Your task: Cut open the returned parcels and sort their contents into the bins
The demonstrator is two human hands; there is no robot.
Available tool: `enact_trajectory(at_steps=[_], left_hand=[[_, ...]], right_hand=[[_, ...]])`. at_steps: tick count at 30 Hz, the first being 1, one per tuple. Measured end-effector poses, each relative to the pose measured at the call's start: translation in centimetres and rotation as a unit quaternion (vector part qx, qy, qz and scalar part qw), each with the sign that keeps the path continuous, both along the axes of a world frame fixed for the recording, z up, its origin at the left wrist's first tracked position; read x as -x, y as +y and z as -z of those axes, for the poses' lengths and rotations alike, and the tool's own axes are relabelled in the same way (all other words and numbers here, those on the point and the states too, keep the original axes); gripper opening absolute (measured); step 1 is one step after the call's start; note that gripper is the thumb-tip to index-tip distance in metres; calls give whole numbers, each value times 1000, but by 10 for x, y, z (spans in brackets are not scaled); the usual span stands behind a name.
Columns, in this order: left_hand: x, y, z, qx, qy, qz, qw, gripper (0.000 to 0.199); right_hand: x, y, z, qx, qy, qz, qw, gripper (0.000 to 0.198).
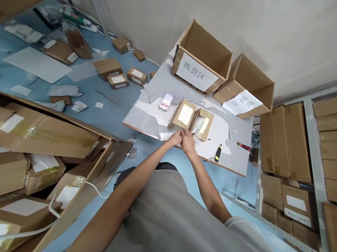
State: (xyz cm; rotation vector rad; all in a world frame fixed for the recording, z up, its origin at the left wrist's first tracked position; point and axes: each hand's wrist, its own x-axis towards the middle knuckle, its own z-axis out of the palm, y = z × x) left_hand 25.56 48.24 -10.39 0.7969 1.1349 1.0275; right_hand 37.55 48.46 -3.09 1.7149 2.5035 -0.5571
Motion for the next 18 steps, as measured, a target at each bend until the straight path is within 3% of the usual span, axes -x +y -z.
enact_trajectory(at_steps=[3, 7, 10, 13, 18], left_hand=[[39, -18, 7, 25, 27, -56, 998, 47], [134, -84, 13, 46, 48, -195, 979, 45], [219, -156, 12, 52, 83, -329, 939, 44], [299, -235, 9, 61, 125, -453, 881, 46], [421, -348, 3, 63, 187, -597, 778, 65]], right_hand=[[22, -2, 9, -36, 33, -14, 999, 52], [97, 1, 12, -19, 101, -117, 988, 48], [183, -12, 9, 8, 147, -212, 966, 49], [279, -41, 5, 38, 198, -293, 935, 50], [462, -85, 14, 132, 301, -333, 884, 71]])
